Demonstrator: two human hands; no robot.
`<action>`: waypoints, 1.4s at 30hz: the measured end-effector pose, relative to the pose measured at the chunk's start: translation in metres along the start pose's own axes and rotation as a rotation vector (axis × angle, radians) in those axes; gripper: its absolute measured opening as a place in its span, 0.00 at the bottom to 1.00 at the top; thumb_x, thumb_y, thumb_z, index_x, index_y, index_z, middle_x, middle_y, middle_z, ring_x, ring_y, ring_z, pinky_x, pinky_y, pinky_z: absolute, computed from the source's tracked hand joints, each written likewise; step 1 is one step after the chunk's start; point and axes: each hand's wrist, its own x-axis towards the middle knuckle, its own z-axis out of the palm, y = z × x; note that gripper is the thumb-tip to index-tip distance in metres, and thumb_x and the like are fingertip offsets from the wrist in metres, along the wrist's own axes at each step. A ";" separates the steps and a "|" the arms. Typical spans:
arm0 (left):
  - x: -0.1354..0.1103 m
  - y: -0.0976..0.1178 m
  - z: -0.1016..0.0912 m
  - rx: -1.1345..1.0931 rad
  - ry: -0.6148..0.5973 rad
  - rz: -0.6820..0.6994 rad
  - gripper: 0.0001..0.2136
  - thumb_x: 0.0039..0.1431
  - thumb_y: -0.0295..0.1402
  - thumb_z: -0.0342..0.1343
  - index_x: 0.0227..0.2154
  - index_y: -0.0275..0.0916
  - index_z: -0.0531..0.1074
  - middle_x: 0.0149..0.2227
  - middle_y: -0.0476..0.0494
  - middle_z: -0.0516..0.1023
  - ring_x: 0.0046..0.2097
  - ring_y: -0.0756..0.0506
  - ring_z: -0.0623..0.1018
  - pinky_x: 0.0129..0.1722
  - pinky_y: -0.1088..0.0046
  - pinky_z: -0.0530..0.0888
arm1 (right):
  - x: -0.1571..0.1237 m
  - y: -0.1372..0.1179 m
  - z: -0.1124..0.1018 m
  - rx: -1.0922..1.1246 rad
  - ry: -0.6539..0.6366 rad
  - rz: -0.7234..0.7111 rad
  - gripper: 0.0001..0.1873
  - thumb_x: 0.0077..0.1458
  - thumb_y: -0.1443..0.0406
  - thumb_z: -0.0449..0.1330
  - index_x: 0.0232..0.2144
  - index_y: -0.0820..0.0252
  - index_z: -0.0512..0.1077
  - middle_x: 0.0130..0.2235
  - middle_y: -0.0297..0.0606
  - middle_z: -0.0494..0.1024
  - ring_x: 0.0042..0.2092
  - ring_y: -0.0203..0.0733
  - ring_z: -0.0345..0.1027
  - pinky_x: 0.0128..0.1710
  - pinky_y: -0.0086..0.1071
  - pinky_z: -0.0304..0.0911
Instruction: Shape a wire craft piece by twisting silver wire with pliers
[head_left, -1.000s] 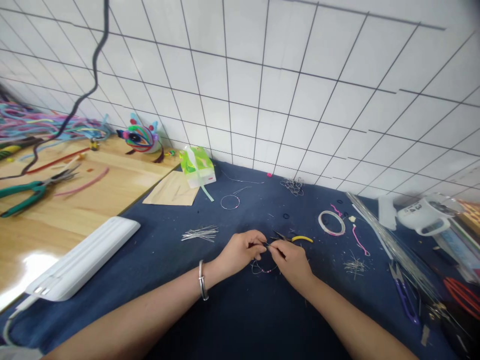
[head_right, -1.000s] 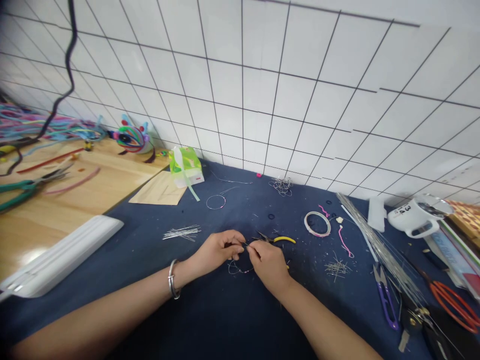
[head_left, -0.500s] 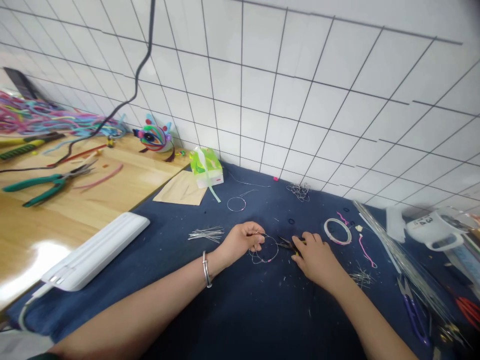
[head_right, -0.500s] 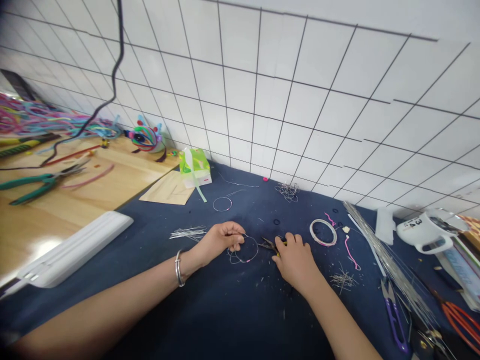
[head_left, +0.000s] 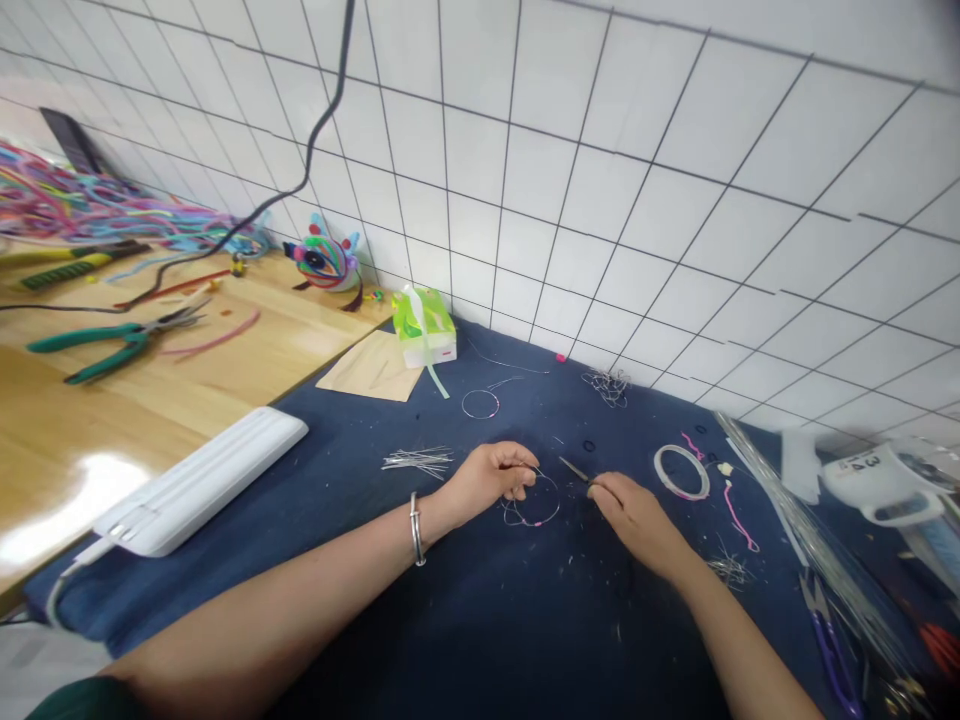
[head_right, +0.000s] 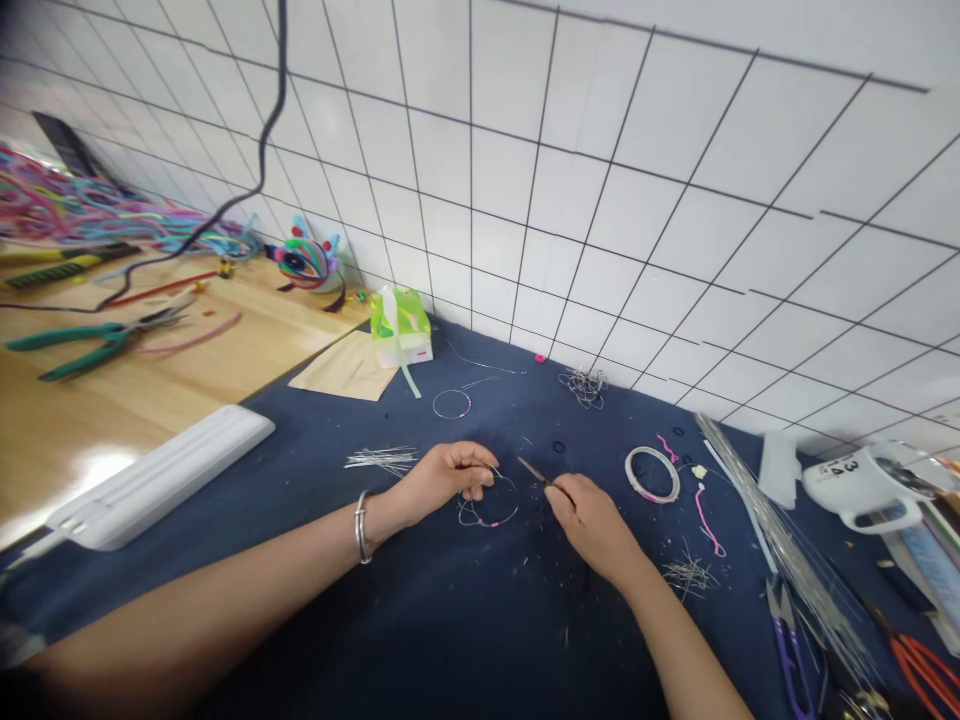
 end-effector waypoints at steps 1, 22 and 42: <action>0.000 0.001 0.000 0.000 -0.008 0.009 0.09 0.48 0.33 0.56 0.33 0.35 0.70 0.28 0.46 0.74 0.24 0.53 0.72 0.26 0.76 0.70 | -0.003 -0.005 -0.005 0.135 -0.089 0.010 0.19 0.60 0.57 0.40 0.32 0.58 0.67 0.31 0.35 0.70 0.32 0.36 0.63 0.33 0.29 0.58; -0.004 0.014 -0.004 0.017 -0.173 -0.006 0.10 0.49 0.33 0.56 0.34 0.34 0.71 0.27 0.46 0.74 0.25 0.53 0.71 0.25 0.77 0.67 | -0.010 -0.020 -0.012 0.757 -0.465 0.213 0.24 0.56 0.50 0.45 0.33 0.64 0.67 0.28 0.37 0.70 0.27 0.32 0.62 0.27 0.26 0.59; -0.006 0.013 -0.003 0.019 -0.193 -0.036 0.10 0.49 0.33 0.56 0.34 0.35 0.71 0.27 0.48 0.73 0.24 0.54 0.70 0.24 0.78 0.65 | -0.009 -0.016 -0.008 0.722 -0.454 0.192 0.21 0.56 0.51 0.46 0.32 0.63 0.67 0.26 0.33 0.66 0.25 0.29 0.56 0.24 0.23 0.51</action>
